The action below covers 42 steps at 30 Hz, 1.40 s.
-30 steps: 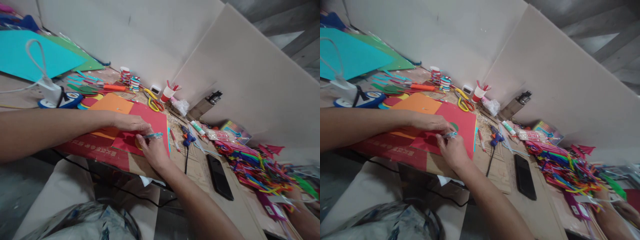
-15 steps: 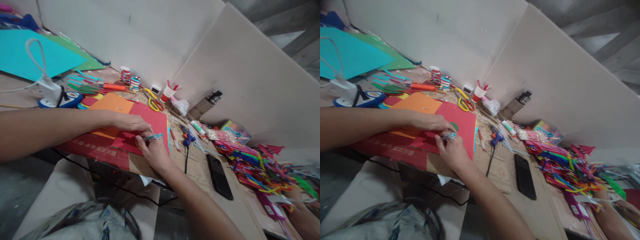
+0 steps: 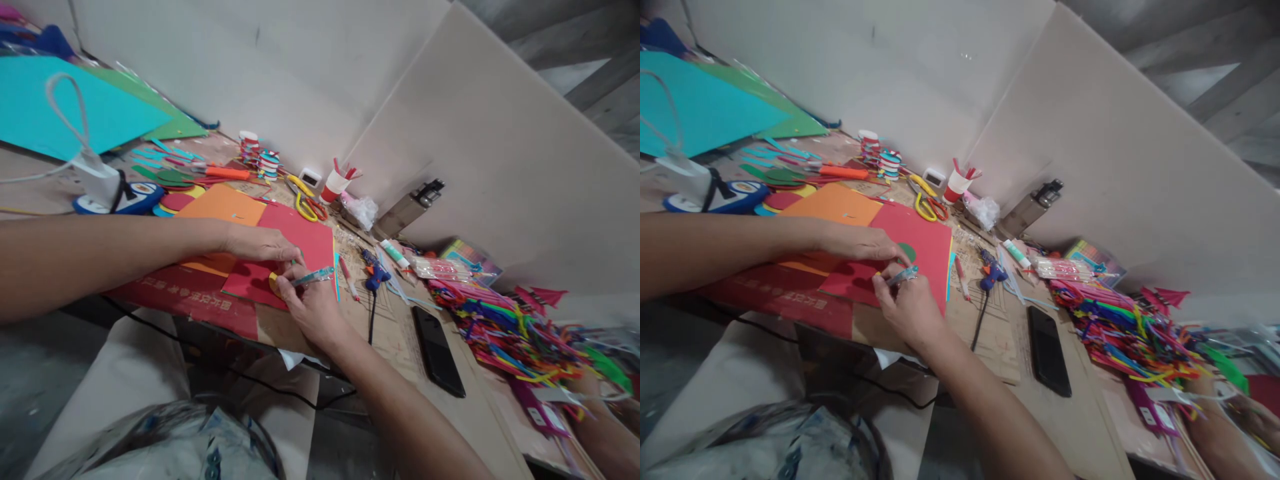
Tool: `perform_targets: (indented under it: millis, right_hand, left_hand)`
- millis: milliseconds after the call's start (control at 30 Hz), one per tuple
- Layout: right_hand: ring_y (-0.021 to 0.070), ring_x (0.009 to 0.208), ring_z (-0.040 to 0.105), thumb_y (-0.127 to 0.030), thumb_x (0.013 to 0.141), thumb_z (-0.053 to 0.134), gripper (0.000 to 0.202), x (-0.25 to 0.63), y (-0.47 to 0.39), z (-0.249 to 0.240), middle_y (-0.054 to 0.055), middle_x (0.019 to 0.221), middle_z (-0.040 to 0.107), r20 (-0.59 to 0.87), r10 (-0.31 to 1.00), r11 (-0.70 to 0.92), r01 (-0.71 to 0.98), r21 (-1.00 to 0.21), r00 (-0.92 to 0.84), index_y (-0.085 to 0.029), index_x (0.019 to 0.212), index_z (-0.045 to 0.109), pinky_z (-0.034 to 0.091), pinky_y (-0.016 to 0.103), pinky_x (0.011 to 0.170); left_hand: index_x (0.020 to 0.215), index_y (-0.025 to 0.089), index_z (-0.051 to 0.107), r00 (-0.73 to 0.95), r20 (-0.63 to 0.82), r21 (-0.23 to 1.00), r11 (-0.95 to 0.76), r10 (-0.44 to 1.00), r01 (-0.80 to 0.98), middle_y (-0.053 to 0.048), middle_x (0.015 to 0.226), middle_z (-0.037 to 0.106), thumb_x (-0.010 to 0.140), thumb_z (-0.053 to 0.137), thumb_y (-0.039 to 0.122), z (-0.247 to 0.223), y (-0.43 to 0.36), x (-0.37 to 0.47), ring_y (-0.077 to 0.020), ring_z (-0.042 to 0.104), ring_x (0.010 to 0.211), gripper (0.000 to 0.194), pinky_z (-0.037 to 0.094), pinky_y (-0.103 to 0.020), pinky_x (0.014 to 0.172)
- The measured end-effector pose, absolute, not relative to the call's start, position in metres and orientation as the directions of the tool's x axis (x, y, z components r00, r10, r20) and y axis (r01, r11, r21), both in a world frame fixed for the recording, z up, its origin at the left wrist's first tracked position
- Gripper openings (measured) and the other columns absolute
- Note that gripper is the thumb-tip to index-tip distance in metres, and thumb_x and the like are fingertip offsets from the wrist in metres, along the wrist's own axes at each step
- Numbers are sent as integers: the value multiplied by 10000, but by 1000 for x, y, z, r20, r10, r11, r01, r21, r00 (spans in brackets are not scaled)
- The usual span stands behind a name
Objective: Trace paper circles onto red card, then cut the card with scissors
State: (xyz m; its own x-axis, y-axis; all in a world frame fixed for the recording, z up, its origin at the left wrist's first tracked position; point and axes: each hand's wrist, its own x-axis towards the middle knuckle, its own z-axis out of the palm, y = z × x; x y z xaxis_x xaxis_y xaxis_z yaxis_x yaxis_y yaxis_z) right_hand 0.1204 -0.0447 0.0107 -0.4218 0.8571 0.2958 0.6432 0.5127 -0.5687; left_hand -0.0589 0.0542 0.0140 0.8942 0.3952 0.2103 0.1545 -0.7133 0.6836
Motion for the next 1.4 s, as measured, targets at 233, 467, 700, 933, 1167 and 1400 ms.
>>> perform_targets:
  millis: [233,467,700,933,1167,1400]
  right_hand:
    - [139,616,581,-376,949,499,275,141,-50,17,-5,649,612,304,917,397,512,-762,-259,-209,761,610,463,276,653]
    - [156,685,644,-418,951,516,268,163,-45,12,18,704,663,374,927,356,410,-840,-39,-199,838,621,502,289,687]
    - [162,732,666,-428,955,508,264,155,-35,3,34,791,695,291,942,335,464,-820,-164,-202,872,613,504,275,676]
    - [153,674,635,-371,947,513,252,137,-19,18,17,696,660,217,921,364,510,-780,-325,-183,810,610,470,261,640]
    - [132,638,595,-338,924,529,222,124,-5,9,-8,669,629,166,905,360,500,-787,-391,-189,773,595,461,246,625]
    - [121,650,576,-349,946,513,237,124,2,7,-27,659,586,144,880,385,501,-775,-453,-199,775,577,455,235,647]
  left_hand:
    - [1116,162,709,935,113,678,-714,336,174,-90,1027,744,982,421,513,15,54,-60,-168,656,887,473,443,-206,784]
    - [916,175,748,958,120,391,-900,258,194,-99,861,737,952,527,356,27,24,-56,-181,652,798,288,440,-246,722]
    - [973,94,725,908,218,-53,-925,358,377,-208,932,721,803,493,763,11,-40,-38,-325,665,909,728,474,-409,844]
    - [1176,-20,663,852,323,-156,-865,412,477,-360,1182,641,661,338,945,-13,-62,-37,-440,599,1157,1142,393,-508,1013]
    - [1243,-11,633,816,381,-163,-837,435,522,-357,1242,617,655,400,931,-23,-69,-35,-452,566,1214,1134,339,-543,1060]
    - [1238,-8,647,784,408,-210,-787,468,580,-356,1275,599,565,522,928,-29,-75,-32,-476,519,1263,1159,365,-555,1037]
